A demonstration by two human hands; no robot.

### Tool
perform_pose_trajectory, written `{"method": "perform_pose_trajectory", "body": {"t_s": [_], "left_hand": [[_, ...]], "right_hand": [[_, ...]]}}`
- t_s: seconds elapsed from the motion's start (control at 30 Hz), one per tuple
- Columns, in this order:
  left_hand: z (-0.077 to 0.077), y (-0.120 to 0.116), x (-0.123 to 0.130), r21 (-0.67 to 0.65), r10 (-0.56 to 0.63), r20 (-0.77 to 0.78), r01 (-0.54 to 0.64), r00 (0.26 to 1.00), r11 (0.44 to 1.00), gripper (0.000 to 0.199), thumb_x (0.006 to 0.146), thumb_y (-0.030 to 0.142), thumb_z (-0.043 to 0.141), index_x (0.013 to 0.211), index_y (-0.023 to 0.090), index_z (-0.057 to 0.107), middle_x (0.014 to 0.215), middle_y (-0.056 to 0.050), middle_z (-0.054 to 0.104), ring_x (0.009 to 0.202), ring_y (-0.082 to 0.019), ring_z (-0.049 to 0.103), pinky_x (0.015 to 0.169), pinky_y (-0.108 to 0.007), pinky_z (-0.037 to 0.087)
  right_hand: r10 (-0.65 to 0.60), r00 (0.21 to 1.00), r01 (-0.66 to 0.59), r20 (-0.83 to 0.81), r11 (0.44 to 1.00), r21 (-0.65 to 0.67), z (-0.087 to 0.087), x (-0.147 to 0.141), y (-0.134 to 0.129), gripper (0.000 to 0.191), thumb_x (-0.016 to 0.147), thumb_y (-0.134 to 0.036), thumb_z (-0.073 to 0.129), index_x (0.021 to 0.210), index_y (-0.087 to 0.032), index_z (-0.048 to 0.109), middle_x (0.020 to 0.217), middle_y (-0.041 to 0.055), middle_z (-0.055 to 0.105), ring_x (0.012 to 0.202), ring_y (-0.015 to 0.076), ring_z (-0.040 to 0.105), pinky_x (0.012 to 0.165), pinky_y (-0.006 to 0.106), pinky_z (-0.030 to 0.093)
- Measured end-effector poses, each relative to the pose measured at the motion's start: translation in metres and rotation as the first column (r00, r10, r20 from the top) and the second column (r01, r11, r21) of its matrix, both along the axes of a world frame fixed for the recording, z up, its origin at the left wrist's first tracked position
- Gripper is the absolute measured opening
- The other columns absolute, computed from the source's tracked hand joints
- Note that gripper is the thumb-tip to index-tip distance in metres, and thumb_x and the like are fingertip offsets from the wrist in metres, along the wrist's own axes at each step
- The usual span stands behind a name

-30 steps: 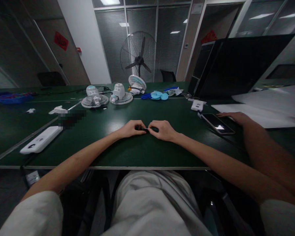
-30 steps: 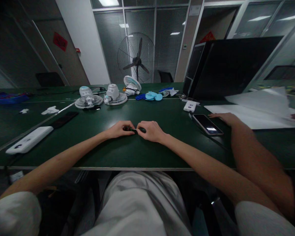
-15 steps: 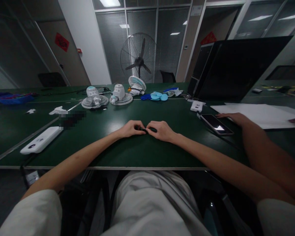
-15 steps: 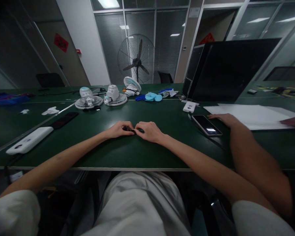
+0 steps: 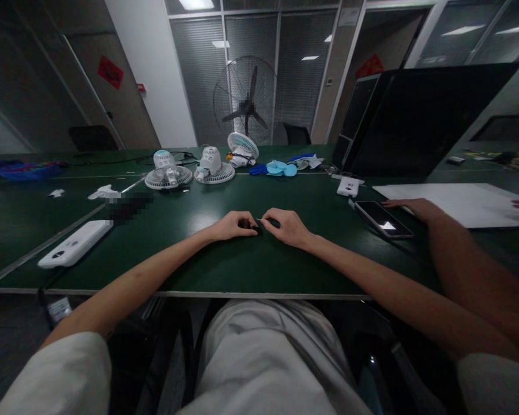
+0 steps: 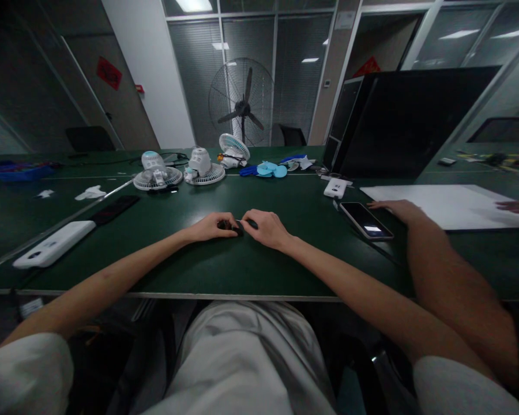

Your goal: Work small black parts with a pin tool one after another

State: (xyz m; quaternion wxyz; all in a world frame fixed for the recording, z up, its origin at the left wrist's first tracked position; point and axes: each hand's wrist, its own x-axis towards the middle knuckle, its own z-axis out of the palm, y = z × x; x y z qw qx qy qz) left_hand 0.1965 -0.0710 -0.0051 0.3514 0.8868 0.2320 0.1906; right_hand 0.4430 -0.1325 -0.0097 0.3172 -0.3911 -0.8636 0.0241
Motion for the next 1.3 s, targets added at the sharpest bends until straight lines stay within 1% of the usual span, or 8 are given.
{"method": "perform_pose_trajectory", "body": {"t_s": [0.23, 0.43, 0.7, 0.83, 0.93, 1.1, 1.2, 1.3], "left_hand": [[0.002, 0.000, -0.004, -0.026, -0.010, 0.011, 0.010, 1.000, 1.000, 0.044, 0.083, 0.043, 0.079, 0.116, 0.015, 0.071, 0.094, -0.005, 0.068, 0.078, -0.014, 0.059, 0.070, -0.025, 0.044], [0.006, 0.000, -0.008, -0.055, 0.012, 0.040, -0.009, 0.999, 0.998, 0.036, 0.092, 0.045, 0.069, 0.110, 0.013, 0.073, 0.101, -0.008, 0.071, 0.084, -0.016, 0.062, 0.076, -0.027, 0.047], [0.005, 0.002, -0.009, -0.056, 0.184, 0.113, -0.179, 0.976, 0.982, 0.037, 0.091, 0.045, 0.069, 0.110, 0.013, 0.075, 0.103, -0.010, 0.074, 0.082, -0.017, 0.065, 0.073, -0.026, 0.050], [0.007, 0.004, -0.011, -0.044, 0.238, 0.189, -0.234, 0.953, 0.971, 0.037, 0.090, 0.045, 0.070, 0.108, 0.013, 0.074, 0.107, -0.011, 0.074, 0.088, -0.019, 0.067, 0.078, -0.028, 0.052], [0.011, -0.001, -0.010, 0.048, 0.187, 0.181, -0.198, 0.966, 0.979, 0.033, 0.091, 0.042, 0.071, 0.106, 0.014, 0.075, 0.108, -0.011, 0.073, 0.091, -0.019, 0.066, 0.081, -0.029, 0.051], [0.009, -0.016, -0.001, 0.170, -0.065, 0.092, 0.048, 0.994, 0.984, 0.026, 0.094, 0.038, 0.069, 0.109, 0.018, 0.076, 0.116, -0.011, 0.072, 0.109, -0.022, 0.065, 0.098, -0.033, 0.048], [0.005, -0.010, -0.003, 0.218, -0.051, 0.043, 0.040, 0.998, 0.975, 0.026, 0.095, 0.037, 0.067, 0.110, 0.018, 0.076, 0.114, -0.010, 0.073, 0.106, -0.021, 0.066, 0.099, -0.032, 0.048], [0.005, 0.012, -0.019, 0.233, 0.079, 0.008, -0.078, 0.997, 0.969, 0.027, 0.093, 0.038, 0.068, 0.110, 0.018, 0.077, 0.112, -0.009, 0.074, 0.102, -0.021, 0.068, 0.096, -0.031, 0.049]], "right_hand": [[-0.019, 1.000, 0.019, -0.017, 1.000, 0.001, 0.000, 0.003, -0.001, 0.015, 0.102, -0.029, 0.057, 0.102, -0.019, 0.068, 0.098, 0.0064, 0.072, 0.083, 0.0195, 0.066, 0.077, 0.031, 0.048], [-0.016, 1.000, 0.016, -0.016, 1.000, -0.010, 0.000, 0.004, -0.001, 0.015, 0.102, -0.030, 0.058, 0.103, -0.019, 0.068, 0.097, 0.0060, 0.072, 0.082, 0.0188, 0.066, 0.075, 0.030, 0.047], [-0.021, 0.999, 0.019, -0.033, 0.999, -0.043, 0.003, 0.005, -0.003, 0.016, 0.103, -0.031, 0.057, 0.104, -0.019, 0.068, 0.097, 0.0060, 0.072, 0.081, 0.0188, 0.065, 0.074, 0.030, 0.047], [-0.022, 0.999, 0.020, -0.038, 0.999, -0.049, 0.004, 0.005, -0.004, 0.017, 0.103, -0.031, 0.057, 0.105, -0.019, 0.068, 0.098, 0.0063, 0.072, 0.081, 0.0186, 0.065, 0.073, 0.030, 0.046], [-0.049, 0.996, 0.047, -0.071, 0.998, -0.040, 0.004, 0.005, -0.003, 0.017, 0.103, -0.032, 0.057, 0.103, -0.019, 0.069, 0.095, 0.0055, 0.072, 0.079, 0.0183, 0.064, 0.071, 0.029, 0.046], [-0.122, 0.982, 0.121, -0.147, 0.993, -0.013, 0.002, 0.008, 0.000, 0.021, 0.103, -0.034, 0.056, 0.097, -0.018, 0.068, 0.091, 0.0051, 0.071, 0.077, 0.0183, 0.063, 0.069, 0.029, 0.044], [-0.144, 0.975, 0.143, -0.170, 0.990, -0.016, 0.002, 0.010, 0.002, 0.023, 0.104, -0.036, 0.055, 0.096, -0.018, 0.069, 0.088, 0.0046, 0.071, 0.075, 0.0180, 0.063, 0.067, 0.029, 0.044], [-0.132, 0.977, 0.130, -0.170, 0.991, -0.028, 0.001, 0.011, 0.003, 0.024, 0.104, -0.037, 0.056, 0.097, -0.018, 0.069, 0.089, 0.0047, 0.071, 0.076, 0.0180, 0.063, 0.067, 0.029, 0.045]]}}
